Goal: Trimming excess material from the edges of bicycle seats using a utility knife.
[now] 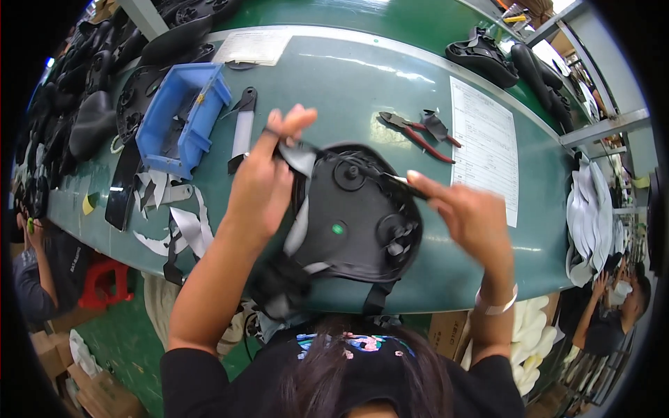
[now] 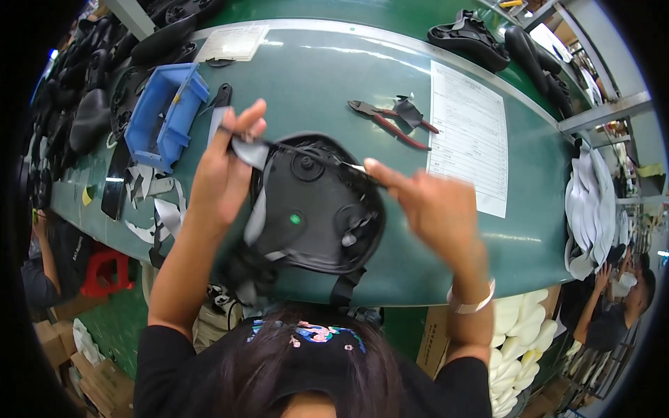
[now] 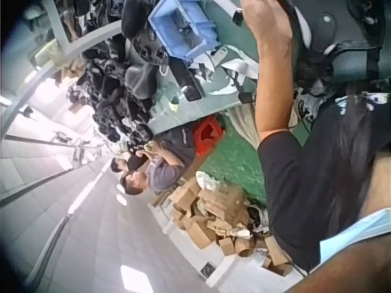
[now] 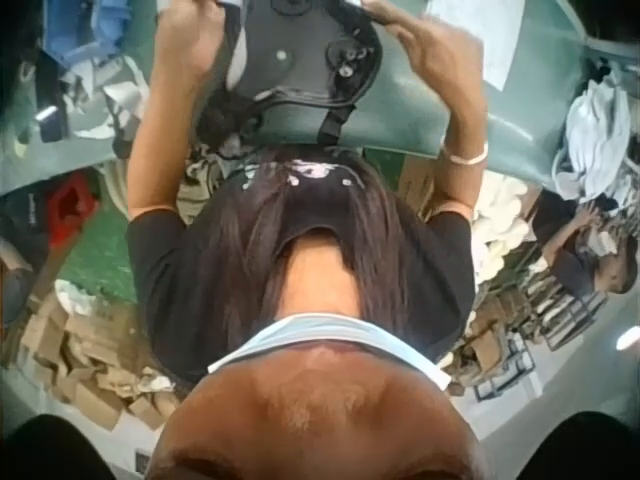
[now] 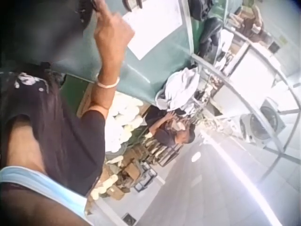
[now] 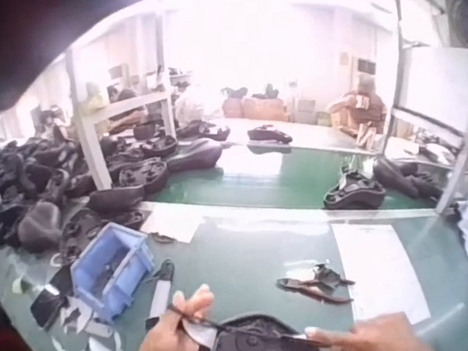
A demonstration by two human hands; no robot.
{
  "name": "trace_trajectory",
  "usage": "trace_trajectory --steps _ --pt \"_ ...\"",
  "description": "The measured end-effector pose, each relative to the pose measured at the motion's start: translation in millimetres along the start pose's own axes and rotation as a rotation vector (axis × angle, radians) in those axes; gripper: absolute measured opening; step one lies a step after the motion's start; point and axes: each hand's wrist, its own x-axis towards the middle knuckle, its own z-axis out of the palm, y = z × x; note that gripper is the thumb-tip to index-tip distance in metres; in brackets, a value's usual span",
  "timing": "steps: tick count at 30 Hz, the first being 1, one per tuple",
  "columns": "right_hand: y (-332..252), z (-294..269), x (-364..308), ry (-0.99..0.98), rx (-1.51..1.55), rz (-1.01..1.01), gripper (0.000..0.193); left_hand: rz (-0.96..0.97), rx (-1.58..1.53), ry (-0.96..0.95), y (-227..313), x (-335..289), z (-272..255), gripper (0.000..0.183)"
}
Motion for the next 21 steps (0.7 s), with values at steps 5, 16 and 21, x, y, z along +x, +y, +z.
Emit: trace_trajectory --steps 5,16,21 --pt "16.9 -7.3 55.3 -0.054 -0.133 -0.457 0.047 0.234 0.66 -0.538 32.5 -72.3 -6.2 0.062" --pt "-31.3 -24.3 -46.6 -0.197 -0.172 -0.001 0.049 0.185 -0.452 -0.492 96.3 11.8 -111.0 0.023" --pt "-25.1 -26.9 -12.5 -0.196 -0.197 -0.025 0.052 0.396 1.57 -0.83 33.2 37.9 21.6 0.024"
